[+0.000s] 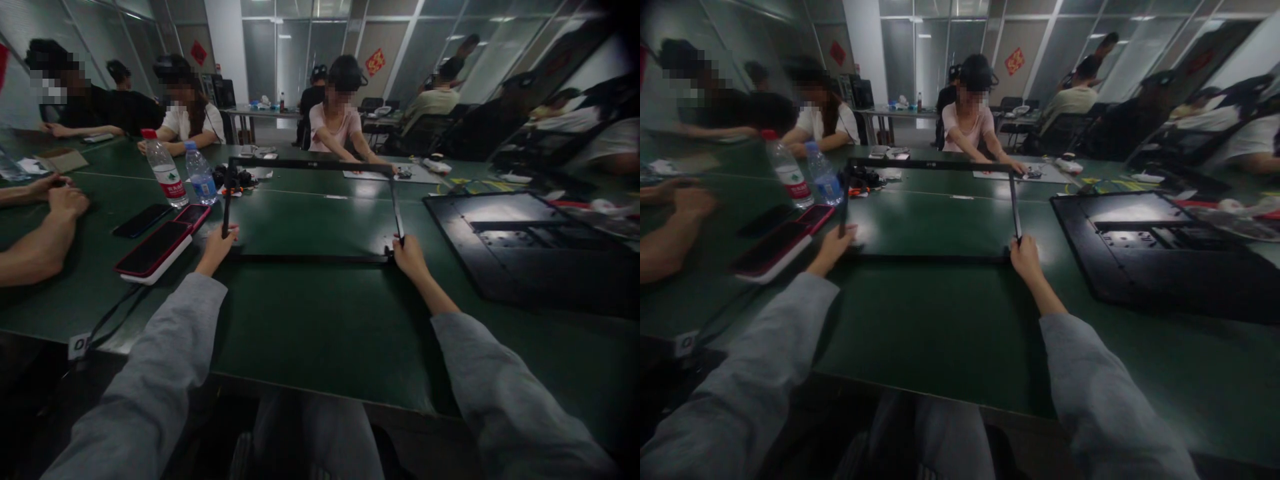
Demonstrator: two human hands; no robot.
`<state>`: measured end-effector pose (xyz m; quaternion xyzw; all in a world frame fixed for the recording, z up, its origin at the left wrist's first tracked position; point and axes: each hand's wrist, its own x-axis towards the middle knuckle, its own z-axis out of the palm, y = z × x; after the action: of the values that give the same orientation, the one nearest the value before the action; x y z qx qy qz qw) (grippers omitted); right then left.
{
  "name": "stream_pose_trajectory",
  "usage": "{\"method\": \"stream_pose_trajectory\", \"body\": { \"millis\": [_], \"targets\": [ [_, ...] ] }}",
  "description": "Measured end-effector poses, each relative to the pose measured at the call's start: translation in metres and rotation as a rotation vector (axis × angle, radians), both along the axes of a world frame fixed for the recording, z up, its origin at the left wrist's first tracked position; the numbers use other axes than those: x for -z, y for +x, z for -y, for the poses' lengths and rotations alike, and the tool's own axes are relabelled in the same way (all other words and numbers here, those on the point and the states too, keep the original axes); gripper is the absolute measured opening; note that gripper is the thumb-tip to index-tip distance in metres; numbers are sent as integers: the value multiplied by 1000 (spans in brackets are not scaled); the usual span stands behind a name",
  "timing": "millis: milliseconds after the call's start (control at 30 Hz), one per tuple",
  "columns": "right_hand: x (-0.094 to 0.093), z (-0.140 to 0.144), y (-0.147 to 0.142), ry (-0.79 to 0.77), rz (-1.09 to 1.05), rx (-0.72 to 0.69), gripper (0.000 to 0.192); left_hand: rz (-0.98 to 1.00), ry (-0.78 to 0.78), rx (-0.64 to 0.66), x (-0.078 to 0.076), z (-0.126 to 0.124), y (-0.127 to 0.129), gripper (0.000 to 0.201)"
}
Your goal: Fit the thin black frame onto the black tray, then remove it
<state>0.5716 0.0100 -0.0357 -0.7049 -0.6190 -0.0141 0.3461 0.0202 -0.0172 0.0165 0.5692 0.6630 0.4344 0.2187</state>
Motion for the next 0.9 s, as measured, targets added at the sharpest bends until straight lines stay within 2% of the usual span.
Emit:
{"method": "stream_pose_trajectory", "body": {
  "millis": [133,367,500,900],
  "targets": [
    [4,-5,5,-77,91,11,37,-385,-110,-98,5,2,-4,39],
    [8,-5,7,-61,93,9,39,-637,-139,-82,4,7,-6,46],
    [8,-4,7,-58,72,7,40,-658,-179,-92,2,10,-3,44],
    [6,-2,4,-53,33,1,41,-622,-169,-94,1,11,-1,44]
  ]
}}
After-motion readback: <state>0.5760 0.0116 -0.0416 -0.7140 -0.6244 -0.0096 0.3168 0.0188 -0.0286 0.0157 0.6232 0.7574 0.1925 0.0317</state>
